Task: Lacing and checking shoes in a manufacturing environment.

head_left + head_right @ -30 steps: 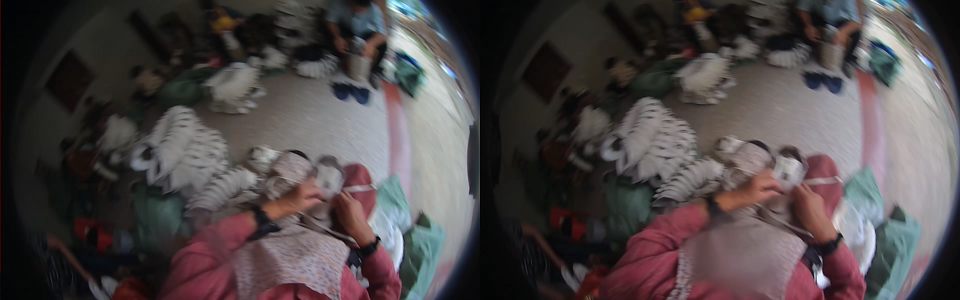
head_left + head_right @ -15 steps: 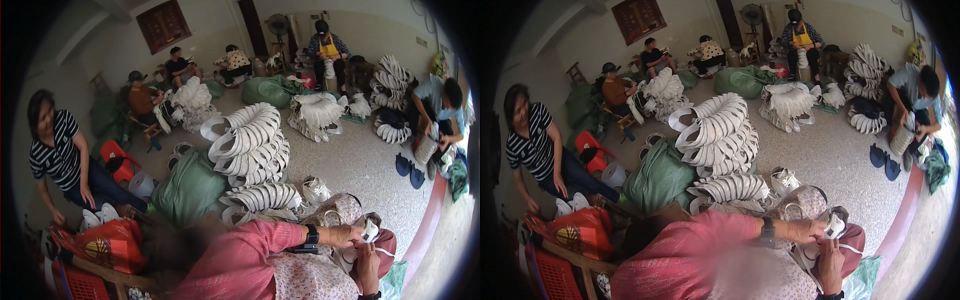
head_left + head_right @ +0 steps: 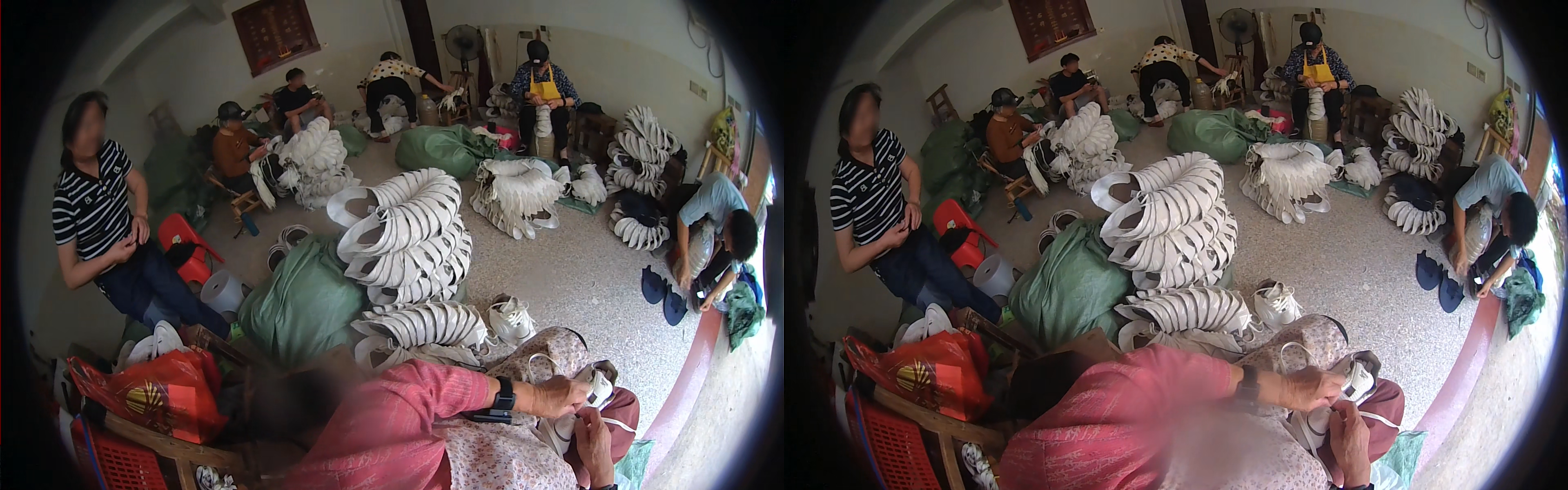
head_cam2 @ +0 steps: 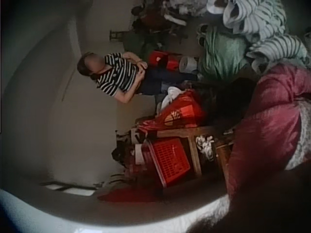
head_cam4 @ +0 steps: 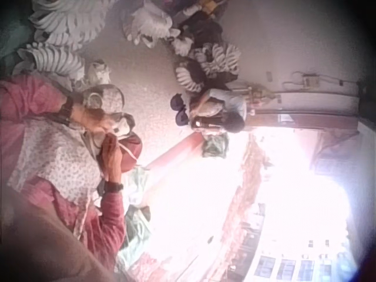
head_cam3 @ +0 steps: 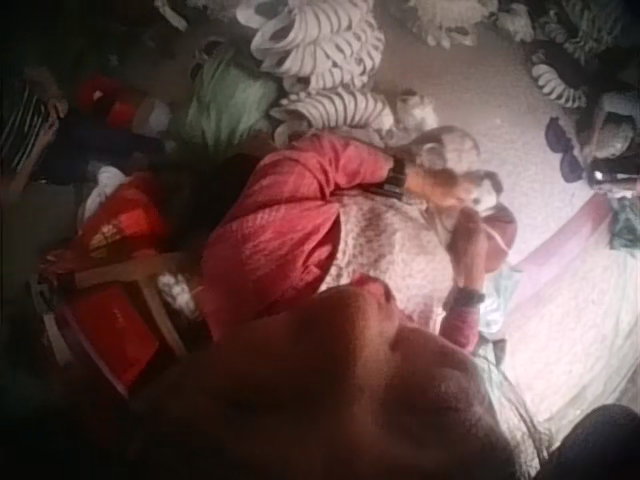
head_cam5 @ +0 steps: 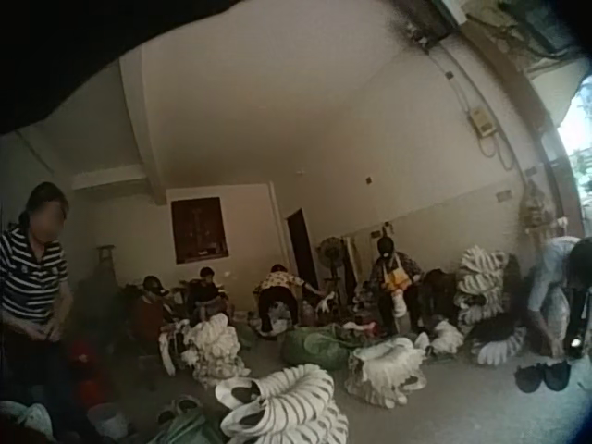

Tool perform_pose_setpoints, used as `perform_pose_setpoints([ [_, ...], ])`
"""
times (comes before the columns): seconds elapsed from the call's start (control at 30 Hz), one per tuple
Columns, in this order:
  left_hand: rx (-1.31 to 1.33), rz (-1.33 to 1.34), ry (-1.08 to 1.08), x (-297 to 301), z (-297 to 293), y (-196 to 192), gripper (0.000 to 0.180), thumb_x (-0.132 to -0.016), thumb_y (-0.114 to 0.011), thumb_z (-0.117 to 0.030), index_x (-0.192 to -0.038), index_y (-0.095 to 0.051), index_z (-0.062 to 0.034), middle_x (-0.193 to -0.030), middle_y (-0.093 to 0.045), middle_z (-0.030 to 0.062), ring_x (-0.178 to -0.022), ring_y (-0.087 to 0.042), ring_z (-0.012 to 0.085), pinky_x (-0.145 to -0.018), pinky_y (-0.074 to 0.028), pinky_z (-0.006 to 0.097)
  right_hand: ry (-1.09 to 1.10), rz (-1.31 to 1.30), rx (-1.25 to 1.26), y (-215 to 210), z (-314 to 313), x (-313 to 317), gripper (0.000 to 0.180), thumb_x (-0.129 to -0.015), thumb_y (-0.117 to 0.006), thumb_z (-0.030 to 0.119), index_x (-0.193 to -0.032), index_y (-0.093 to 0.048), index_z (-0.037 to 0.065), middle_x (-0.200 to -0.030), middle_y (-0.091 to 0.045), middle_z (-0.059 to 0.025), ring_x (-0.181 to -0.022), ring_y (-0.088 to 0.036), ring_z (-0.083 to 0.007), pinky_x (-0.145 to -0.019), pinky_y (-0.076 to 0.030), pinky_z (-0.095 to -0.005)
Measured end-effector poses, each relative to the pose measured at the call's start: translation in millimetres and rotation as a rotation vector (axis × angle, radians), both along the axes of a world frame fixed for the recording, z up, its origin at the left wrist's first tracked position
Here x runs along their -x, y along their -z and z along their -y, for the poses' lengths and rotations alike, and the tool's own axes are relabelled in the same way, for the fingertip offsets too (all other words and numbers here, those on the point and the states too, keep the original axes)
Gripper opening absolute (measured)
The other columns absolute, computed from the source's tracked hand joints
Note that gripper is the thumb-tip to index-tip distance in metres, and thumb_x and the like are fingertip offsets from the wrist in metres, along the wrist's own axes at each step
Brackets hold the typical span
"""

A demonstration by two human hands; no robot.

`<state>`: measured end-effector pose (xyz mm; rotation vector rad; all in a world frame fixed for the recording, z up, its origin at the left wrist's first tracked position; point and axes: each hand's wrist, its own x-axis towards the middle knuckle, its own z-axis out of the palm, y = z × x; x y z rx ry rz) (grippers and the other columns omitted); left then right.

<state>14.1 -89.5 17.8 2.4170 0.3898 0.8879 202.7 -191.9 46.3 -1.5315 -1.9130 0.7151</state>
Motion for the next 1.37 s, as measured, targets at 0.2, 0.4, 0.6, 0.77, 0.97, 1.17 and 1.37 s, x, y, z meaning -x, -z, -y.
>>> perform_pose_setpoints([
  [0.2,-0.062,0.064,-0.579,74.3,-49.4,-39.3,0.013,-0.086,-0.058,-0.007,-0.074,-0.055,-0.0066,-0.08,-0.052,0.0075,-0.071,-0.058,0.0233,-0.06,-0.049,0.035,-0.016,0.029,0.034,-8.5,0.6,2.0,0.027,-0.083,-0.053,0.006,-0.109,-0.055,0.002,-0.089,-0.067,-0.0207,-0.078,-0.067,-0.0373,-0.07,-0.051,-0.0441],
  [0.4,-0.167,0.636,-1.155,204.1,-86.4,-56.0,0.004,-0.086,-0.068,-0.006,-0.086,-0.064,-0.0048,-0.08,-0.058,0.0046,-0.073,-0.057,0.0169,-0.066,-0.046,0.03,0.066,0.029,0.011,1.8,2.7,0.2,0.028,-0.078,-0.054,0.006,-0.106,-0.055,0.002,-0.081,-0.066,-0.0198,-0.076,-0.067,-0.0376,-0.069,-0.051,-0.0448],
  [0.6,0.55,0.948,-1.101,230.9,-58.6,-12.0,0.012,-0.091,-0.068,-0.013,-0.099,-0.062,-0.007,-0.094,-0.064,0.0017,-0.081,-0.061,0.0114,-0.065,-0.051,0.024,0.297,0.144,0.157,12.8,17.7,-27.7,0.03,-0.077,-0.066,0.013,-0.104,-0.056,0.006,-0.079,-0.069,-0.0178,-0.074,-0.069,-0.0343,-0.067,-0.051,-0.0446],
  [0.77,1.17,1.352,-0.548,215.3,-47.1,-15.9,0.021,-0.093,-0.066,-0.017,-0.11,-0.059,-0.0059,-0.112,-0.065,0.0072,-0.111,-0.061,0.0229,-0.093,-0.052,0.039,0.131,0.154,0.036,-3.0,59.2,-60.1,0.014,-0.08,-0.064,0.002,-0.092,-0.069,0.001,-0.075,-0.067,-0.014,-0.069,-0.064,-0.0253,-0.061,-0.048,-0.0358],
  [0.97,1.401,1.399,-0.219,207.2,-51.6,-42.8,0.027,-0.102,-0.048,-0.017,-0.122,-0.056,-0.0018,-0.123,-0.063,0.0074,-0.122,-0.056,0.0235,-0.108,-0.042,0.044,0.187,-0.468,0.336,-47.5,107.5,-71.0,0.018,-0.09,-0.057,0.011,-0.1,-0.069,0.001,-0.093,-0.069,-0.0118,-0.086,-0.064,-0.0213,-0.075,-0.049,-0.0319],
  [1.17,1.464,1.427,-0.192,218.2,-52.1,-39.0,0.032,-0.103,-0.046,-0.018,-0.127,-0.051,0.0022,-0.129,-0.059,0.0125,-0.125,-0.054,0.0267,-0.104,-0.046,0.044,0.115,-1.814,-0.108,4.8,113.0,-120.7,0.027,-0.092,-0.059,0.017,-0.11,-0.065,-0.002,-0.112,-0.067,-0.0134,-0.116,-0.055,-0.0326,-0.108,-0.037,-0.0522],
  [1.37,1.429,1.388,-0.474,247.8,-47.3,-22.0,0.043,-0.102,-0.047,-0.023,-0.134,-0.044,0.0062,-0.143,-0.049,0.0142,-0.134,-0.046,0.0255,-0.11,-0.038,0.04,0.769,-2.059,-0.709,31.8,157.3,-206.0,0.065,-0.083,-0.071,0.034,-0.132,-0.049,-0.001,-0.144,-0.046,-0.016,-0.136,-0.037,-0.036,-0.118,-0.02,-0.0557],
])
